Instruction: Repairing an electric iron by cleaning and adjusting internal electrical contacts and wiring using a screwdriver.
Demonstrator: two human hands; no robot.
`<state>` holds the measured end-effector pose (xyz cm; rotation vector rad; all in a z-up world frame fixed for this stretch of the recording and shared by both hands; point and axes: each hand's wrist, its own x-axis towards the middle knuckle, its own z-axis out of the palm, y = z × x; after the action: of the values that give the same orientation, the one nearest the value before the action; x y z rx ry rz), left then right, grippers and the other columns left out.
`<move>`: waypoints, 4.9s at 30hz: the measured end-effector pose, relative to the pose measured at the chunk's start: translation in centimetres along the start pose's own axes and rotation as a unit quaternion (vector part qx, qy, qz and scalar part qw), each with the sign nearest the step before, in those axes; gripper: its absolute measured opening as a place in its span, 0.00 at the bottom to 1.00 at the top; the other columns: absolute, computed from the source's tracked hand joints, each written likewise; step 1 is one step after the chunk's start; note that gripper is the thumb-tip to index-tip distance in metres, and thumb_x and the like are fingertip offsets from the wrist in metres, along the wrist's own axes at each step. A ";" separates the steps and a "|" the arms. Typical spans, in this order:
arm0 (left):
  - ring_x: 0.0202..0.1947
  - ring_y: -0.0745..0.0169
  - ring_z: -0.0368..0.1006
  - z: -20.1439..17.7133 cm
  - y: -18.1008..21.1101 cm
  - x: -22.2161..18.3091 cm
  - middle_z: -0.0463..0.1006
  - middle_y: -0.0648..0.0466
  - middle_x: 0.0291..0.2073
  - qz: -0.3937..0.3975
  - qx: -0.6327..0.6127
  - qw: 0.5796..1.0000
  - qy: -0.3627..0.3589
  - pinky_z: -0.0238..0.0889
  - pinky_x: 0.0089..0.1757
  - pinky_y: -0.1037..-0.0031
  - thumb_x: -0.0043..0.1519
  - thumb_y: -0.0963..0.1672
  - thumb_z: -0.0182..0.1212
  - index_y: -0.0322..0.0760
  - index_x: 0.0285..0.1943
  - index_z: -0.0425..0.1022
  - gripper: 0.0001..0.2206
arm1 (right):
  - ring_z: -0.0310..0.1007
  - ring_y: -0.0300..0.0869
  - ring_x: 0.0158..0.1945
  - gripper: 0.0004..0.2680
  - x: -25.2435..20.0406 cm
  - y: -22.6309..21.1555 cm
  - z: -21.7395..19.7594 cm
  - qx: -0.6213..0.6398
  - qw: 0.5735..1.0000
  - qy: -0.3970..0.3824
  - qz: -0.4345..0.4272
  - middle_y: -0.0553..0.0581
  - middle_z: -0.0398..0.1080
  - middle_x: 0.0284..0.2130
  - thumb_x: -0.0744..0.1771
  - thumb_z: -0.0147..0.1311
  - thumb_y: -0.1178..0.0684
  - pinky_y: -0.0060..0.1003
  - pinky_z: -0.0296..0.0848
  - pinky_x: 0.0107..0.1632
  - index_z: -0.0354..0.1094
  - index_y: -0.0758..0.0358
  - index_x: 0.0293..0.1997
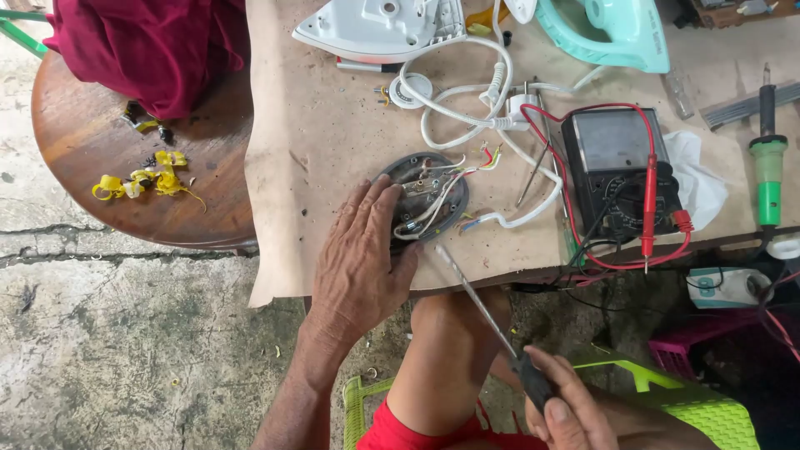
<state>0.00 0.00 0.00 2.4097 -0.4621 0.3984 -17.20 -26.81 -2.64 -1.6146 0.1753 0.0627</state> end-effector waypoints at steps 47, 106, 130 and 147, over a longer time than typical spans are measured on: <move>0.74 0.40 0.56 0.0 -0.1 -0.1 0.66 0.43 0.70 -0.020 0.073 0.997 -0.021 0.46 0.68 0.54 0.63 0.45 0.46 0.33 0.76 0.58 0.29 | 0.81 0.35 0.53 0.18 3.7 -9.7 3.2 -0.534 0.845 0.034 -0.011 0.38 0.81 0.51 0.64 0.49 0.39 0.36 0.77 0.50 0.73 0.33 0.61; 0.72 0.42 0.60 -0.6 -0.1 0.3 0.69 0.45 0.69 -0.036 0.031 0.999 -0.015 0.49 0.66 0.54 0.69 0.47 0.45 0.37 0.73 0.64 0.23 | 0.85 0.33 0.33 0.17 2.3 0.6 6.9 -0.203 0.959 0.143 0.133 0.49 0.89 0.36 0.65 0.51 0.44 0.26 0.80 0.42 0.80 0.43 0.58; 0.71 0.42 0.61 -0.5 -0.5 0.3 0.70 0.46 0.69 -0.030 0.023 0.999 -0.010 0.49 0.66 0.52 0.67 0.47 0.47 0.37 0.73 0.63 0.24 | 0.87 0.35 0.49 0.16 4.3 -4.2 3.2 -0.332 0.940 0.072 0.013 0.51 0.86 0.47 0.65 0.50 0.45 0.28 0.76 0.53 0.78 0.43 0.57; 0.71 0.43 0.61 -0.2 -0.4 0.1 0.71 0.45 0.67 -0.023 0.034 0.999 -0.002 0.49 0.66 0.54 0.65 0.46 0.48 0.35 0.73 0.63 0.25 | 0.84 0.18 0.58 0.18 11.5 -18.5 2.2 -0.445 0.872 -0.141 0.147 0.29 0.91 0.53 0.66 0.49 0.43 0.23 0.73 0.61 0.81 0.40 0.60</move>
<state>0.28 0.42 -0.01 2.4823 -0.3995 0.3962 -2.92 -24.65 13.83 -2.4588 0.1734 0.6989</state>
